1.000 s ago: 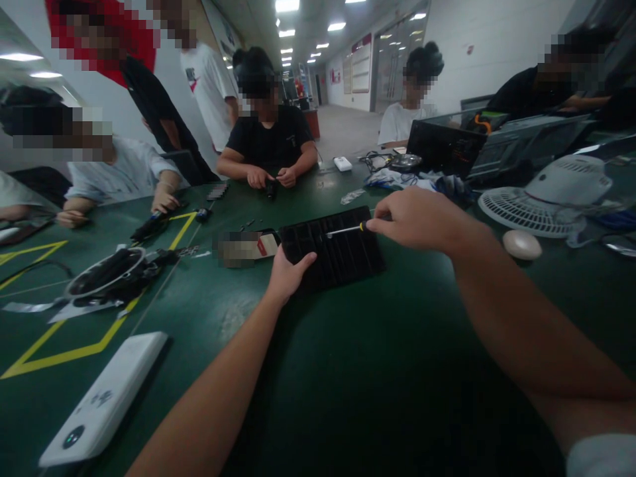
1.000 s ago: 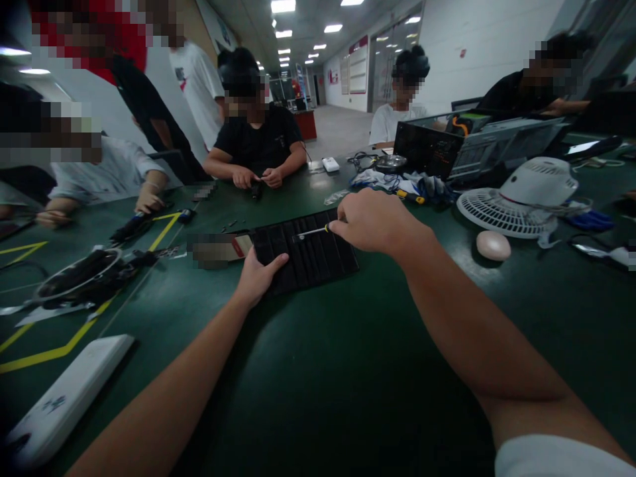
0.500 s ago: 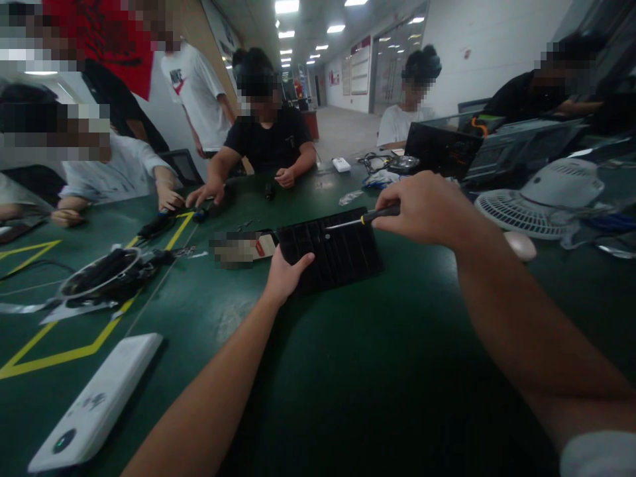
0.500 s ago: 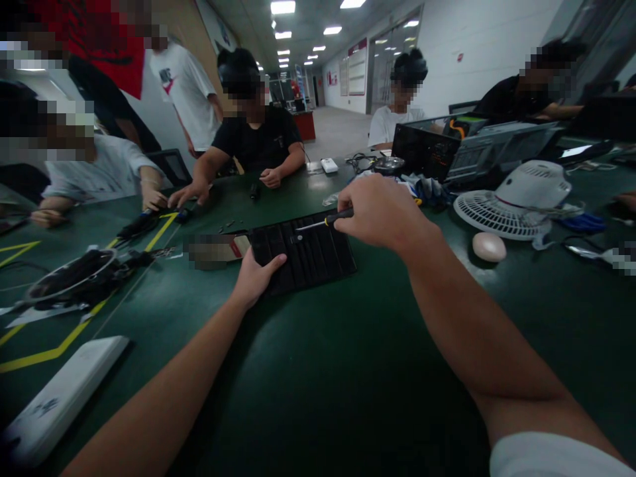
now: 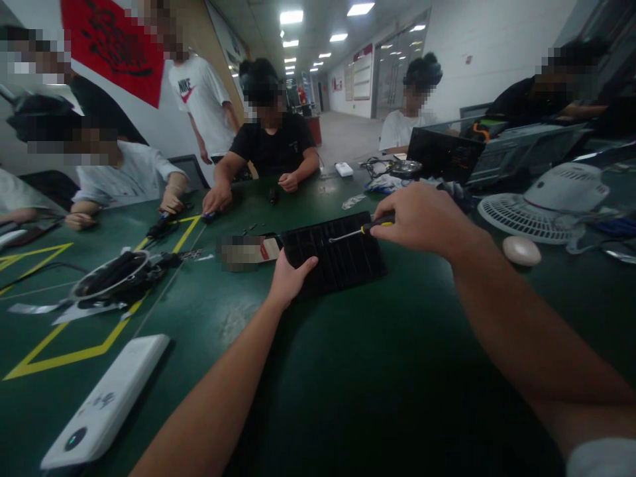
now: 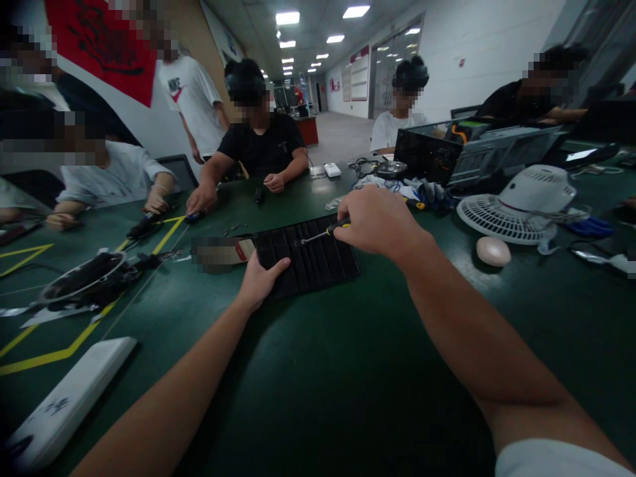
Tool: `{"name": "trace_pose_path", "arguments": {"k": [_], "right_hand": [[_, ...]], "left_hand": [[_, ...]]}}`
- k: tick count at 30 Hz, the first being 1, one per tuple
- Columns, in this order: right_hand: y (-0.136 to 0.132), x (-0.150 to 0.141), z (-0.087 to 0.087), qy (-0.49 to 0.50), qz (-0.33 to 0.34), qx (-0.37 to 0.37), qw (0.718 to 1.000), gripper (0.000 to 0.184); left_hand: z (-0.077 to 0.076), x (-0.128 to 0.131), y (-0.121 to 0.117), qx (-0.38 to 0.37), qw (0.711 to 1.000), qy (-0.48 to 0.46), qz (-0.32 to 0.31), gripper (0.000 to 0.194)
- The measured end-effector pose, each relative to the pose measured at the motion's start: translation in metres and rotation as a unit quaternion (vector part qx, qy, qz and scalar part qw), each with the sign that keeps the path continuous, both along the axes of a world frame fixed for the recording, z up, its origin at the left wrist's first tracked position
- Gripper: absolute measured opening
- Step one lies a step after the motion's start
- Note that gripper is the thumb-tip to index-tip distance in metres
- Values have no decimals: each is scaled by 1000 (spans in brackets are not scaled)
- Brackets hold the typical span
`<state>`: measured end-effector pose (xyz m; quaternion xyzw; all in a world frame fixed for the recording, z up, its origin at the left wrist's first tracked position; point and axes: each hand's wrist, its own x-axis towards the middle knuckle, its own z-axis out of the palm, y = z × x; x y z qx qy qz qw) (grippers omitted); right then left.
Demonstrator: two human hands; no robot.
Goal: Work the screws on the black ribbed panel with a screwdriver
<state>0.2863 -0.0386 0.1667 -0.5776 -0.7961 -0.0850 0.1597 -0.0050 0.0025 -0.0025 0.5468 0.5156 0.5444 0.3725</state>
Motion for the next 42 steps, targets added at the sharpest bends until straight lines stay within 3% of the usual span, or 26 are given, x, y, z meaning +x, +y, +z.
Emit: {"name": "trace_pose_path", "arguments": {"k": [21, 35, 38, 42], "right_hand": [[-1, -6, -3, 4, -27, 4, 1000, 26], [2, -4, -10, 13, 23, 5, 1000, 24], [1, -6, -9, 8, 4, -7, 1000, 16], [-5, -11, -5, -12, -47, -28, 998, 23]], "left_hand": [[1, 0, -1, -4, 1000, 2, 0, 54], [-3, -5, 1, 1, 1000, -6, -9, 57], [-4, -5, 2, -5, 1000, -7, -6, 59], [-4, -3, 3, -6, 1000, -6, 8, 59]]}}
